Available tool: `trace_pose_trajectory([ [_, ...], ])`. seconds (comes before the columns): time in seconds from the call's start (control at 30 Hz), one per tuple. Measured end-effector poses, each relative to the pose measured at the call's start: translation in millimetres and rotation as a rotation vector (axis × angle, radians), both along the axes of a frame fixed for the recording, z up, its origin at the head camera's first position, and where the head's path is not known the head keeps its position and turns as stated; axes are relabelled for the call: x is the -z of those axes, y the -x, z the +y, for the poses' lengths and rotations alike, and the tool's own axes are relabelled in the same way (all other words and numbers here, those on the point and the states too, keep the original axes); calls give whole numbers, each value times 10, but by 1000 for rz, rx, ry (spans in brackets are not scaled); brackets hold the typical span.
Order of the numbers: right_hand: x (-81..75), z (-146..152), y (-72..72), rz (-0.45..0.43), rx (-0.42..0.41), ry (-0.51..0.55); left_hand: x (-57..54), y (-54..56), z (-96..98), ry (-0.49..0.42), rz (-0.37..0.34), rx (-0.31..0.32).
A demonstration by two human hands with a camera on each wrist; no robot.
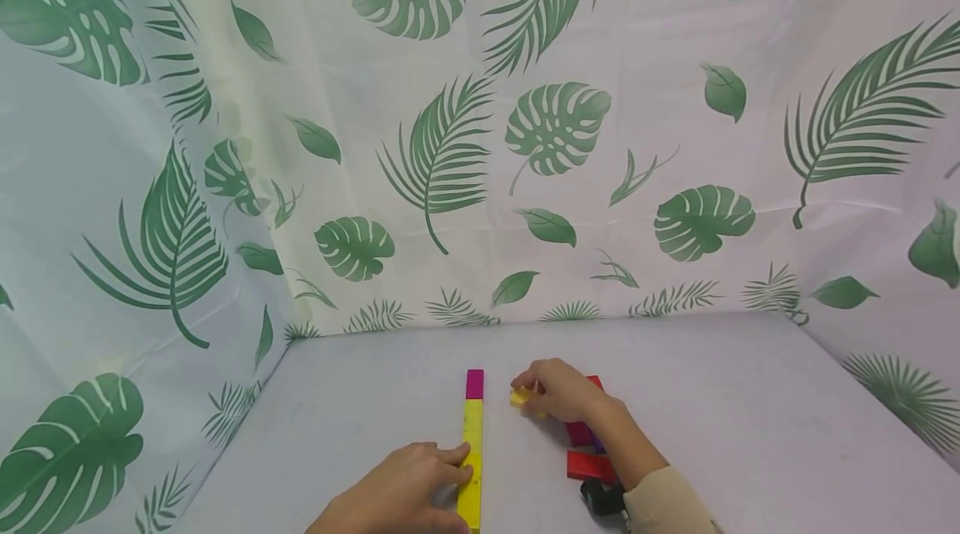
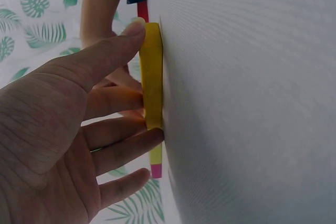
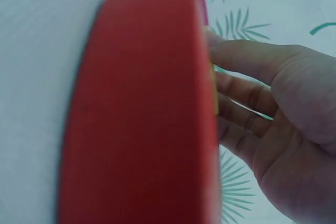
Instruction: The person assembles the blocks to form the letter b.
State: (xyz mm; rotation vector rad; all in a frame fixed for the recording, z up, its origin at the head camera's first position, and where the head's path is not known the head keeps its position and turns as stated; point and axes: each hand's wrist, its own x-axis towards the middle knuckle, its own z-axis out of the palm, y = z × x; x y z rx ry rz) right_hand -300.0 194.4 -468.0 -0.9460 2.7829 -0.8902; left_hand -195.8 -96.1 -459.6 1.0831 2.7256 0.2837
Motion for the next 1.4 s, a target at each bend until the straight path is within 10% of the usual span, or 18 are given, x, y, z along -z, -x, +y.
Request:
trace_pose_trajectory([
  [0.23, 48, -38, 2, 6, 108, -25, -5, -2, -12, 6, 14, 16],
  [0.6, -49, -7, -17, -139, 30, -46, -7, 10, -38, 9, 43, 49],
  [1.4, 64, -85, 16, -10, 142, -11, -22, 15, -18, 9, 22, 39],
])
